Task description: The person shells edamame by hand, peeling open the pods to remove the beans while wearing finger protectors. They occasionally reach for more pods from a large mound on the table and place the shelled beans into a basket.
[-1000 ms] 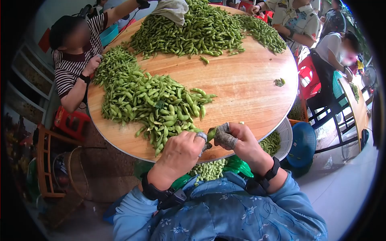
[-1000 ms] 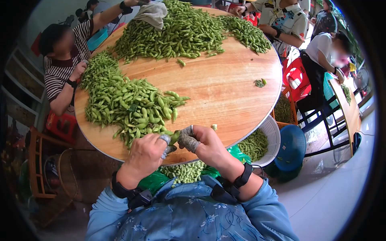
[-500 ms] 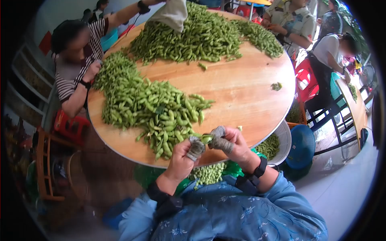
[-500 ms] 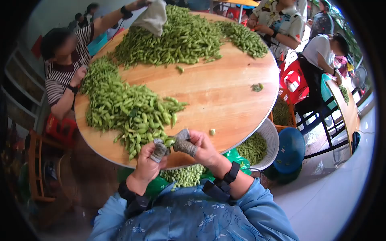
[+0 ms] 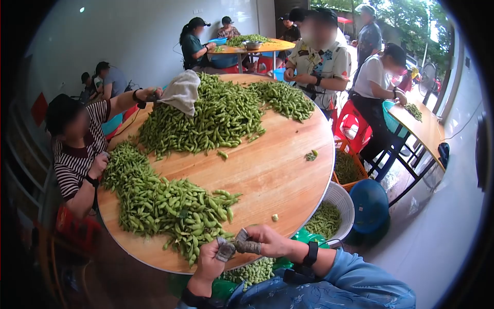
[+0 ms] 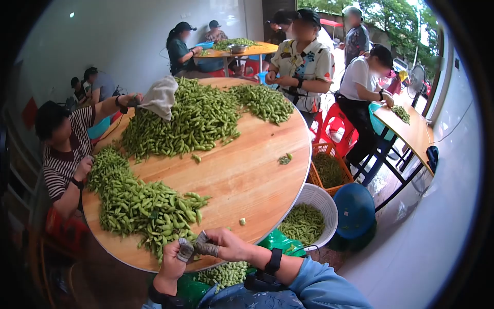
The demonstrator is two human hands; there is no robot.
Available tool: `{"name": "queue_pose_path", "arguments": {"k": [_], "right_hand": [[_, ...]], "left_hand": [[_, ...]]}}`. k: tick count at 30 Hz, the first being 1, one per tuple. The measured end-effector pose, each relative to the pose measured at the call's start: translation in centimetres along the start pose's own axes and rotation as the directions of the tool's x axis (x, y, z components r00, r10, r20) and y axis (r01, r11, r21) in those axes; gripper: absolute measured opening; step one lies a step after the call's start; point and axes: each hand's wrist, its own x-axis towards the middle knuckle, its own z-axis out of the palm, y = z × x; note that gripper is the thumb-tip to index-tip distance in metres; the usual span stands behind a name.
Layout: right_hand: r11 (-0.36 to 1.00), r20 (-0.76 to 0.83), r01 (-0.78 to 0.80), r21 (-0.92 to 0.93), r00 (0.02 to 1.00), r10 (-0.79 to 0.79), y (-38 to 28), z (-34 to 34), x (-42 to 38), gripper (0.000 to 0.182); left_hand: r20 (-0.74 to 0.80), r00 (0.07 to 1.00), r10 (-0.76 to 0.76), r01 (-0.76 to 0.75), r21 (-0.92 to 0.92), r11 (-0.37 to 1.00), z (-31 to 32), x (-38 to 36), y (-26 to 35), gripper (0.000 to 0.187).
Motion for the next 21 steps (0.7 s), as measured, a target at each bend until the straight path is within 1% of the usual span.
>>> {"name": "queue_pose_path", "arguments": {"k": [1, 2, 3, 4, 6, 8, 9, 10, 11, 12, 13, 14, 15, 16, 18, 19, 20, 21], "right_hand": [[0.999, 0.023, -0.035, -0.022, 0.999, 0.035, -0.2, -0.2, 0.0, 0.014], [0.999, 0.024, -0.027, -0.033, 0.999, 0.027, 0.1, -0.5, 0.1, 0.014], [0.999, 0.059, -0.037, 0.032, 0.998, 0.035, 0.6, -1.0, 0.2, 0.014], [0.994, 0.096, -0.050, 0.098, 0.995, 0.040, 1.0, -1.1, 0.3, 0.014], [0.996, 0.092, -0.048, 0.072, 0.995, 0.041, 0.7, -0.9, 0.5, 0.015], [0.988, 0.001, -0.039, -0.149, 0.999, 0.039, -0.1, 0.2, 0.3, 0.013], [0.975, 0.013, 0.001, -0.221, 1.000, 0.002, 0.5, 0.2, 0.2, 0.012], [0.980, 0.021, -0.015, -0.199, 1.000, 0.019, 0.5, 0.6, 0.0, 0.012], [0.962, -0.017, -0.002, -0.275, 1.000, -0.002, 0.2, 0.7, 0.0, 0.012], [0.938, -0.051, 0.000, -0.346, 0.999, -0.019, -0.2, 0.8, -0.2, 0.011], [0.925, -0.076, 0.004, -0.379, 0.997, -0.035, -0.7, 1.1, -0.4, 0.009], [0.909, -0.100, 0.006, -0.416, 0.994, -0.052, -1.2, 1.1, -0.5, 0.008], [0.925, -0.100, -0.018, -0.380, 0.995, -0.022, -1.2, 1.1, -0.9, 0.008], [0.911, -0.101, -0.066, -0.406, 0.994, 0.027, -1.2, 0.9, -1.5, 0.008], [0.936, -0.120, -0.120, -0.331, 0.989, 0.085, -2.3, 0.1, -3.2, 0.008], [0.916, -0.100, -0.125, -0.381, 0.991, 0.093, -3.1, -1.3, -4.4, 0.008], [0.893, -0.082, -0.127, -0.432, 0.991, 0.102, -4.2, -2.9, -5.8, 0.008], [0.831, -0.193, -0.226, -0.508, 0.970, 0.146, -5.4, -4.0, -7.3, 0.010]], "left_hand": [[0.046, 0.994, -0.100, 0.105, -0.141, 0.984, -0.2, -0.3, 0.3, 0.013], [0.108, 0.976, -0.189, 0.212, -0.272, 0.939, -0.3, -0.5, 0.7, 0.012], [0.120, 0.964, -0.237, 0.264, -0.341, 0.902, -0.2, -0.5, 1.0, 0.011], [0.122, 0.967, -0.224, 0.253, -0.340, 0.906, 0.0, -0.4, 1.1, 0.011], [0.004, 0.979, -0.204, 0.203, -0.120, 0.972, 0.3, -0.3, 1.3, 0.011], [0.004, 0.970, -0.242, 0.241, -0.089, 0.966, 0.3, -0.4, 1.3, 0.010], [-0.019, 0.975, -0.220, 0.219, -0.066, 0.974, 0.4, -0.3, 1.0, 0.011], [-0.049, 0.977, -0.207, 0.205, -0.041, 0.978, 0.4, -0.6, 1.0, 0.012], [-0.031, 0.972, -0.232, 0.230, -0.049, 0.972, 0.4, -0.8, 1.3, 0.017], [-0.017, 0.983, -0.181, 0.180, -0.038, 0.983, 0.8, -0.8, 1.1, 0.012], [0.002, 0.982, -0.189, 0.189, -0.075, 0.979, 0.9, -1.0, 1.5, 0.011], [0.045, 0.981, -0.187, 0.190, -0.067, 0.980, 1.0, -1.2, 1.8, 0.011], [0.074, 0.980, -0.185, 0.189, -0.062, 0.980, 1.1, -1.4, 1.4, 0.013], [0.105, 0.977, -0.183, 0.190, -0.056, 0.980, 1.2, -1.8, 1.1, 0.015], [0.275, 0.936, -0.221, 0.237, -0.025, 0.971, 1.4, -2.2, 1.8, 0.023], [0.349, 0.909, -0.226, 0.252, -0.031, 0.967, 1.2, -2.6, 0.7, 0.023], [0.348, 0.906, -0.243, 0.271, -0.035, 0.962, 1.1, -3.0, 0.6, 0.023], [0.379, 0.894, -0.238, 0.218, 0.097, 0.971, 1.0, -3.0, 0.8, 0.020]]}}
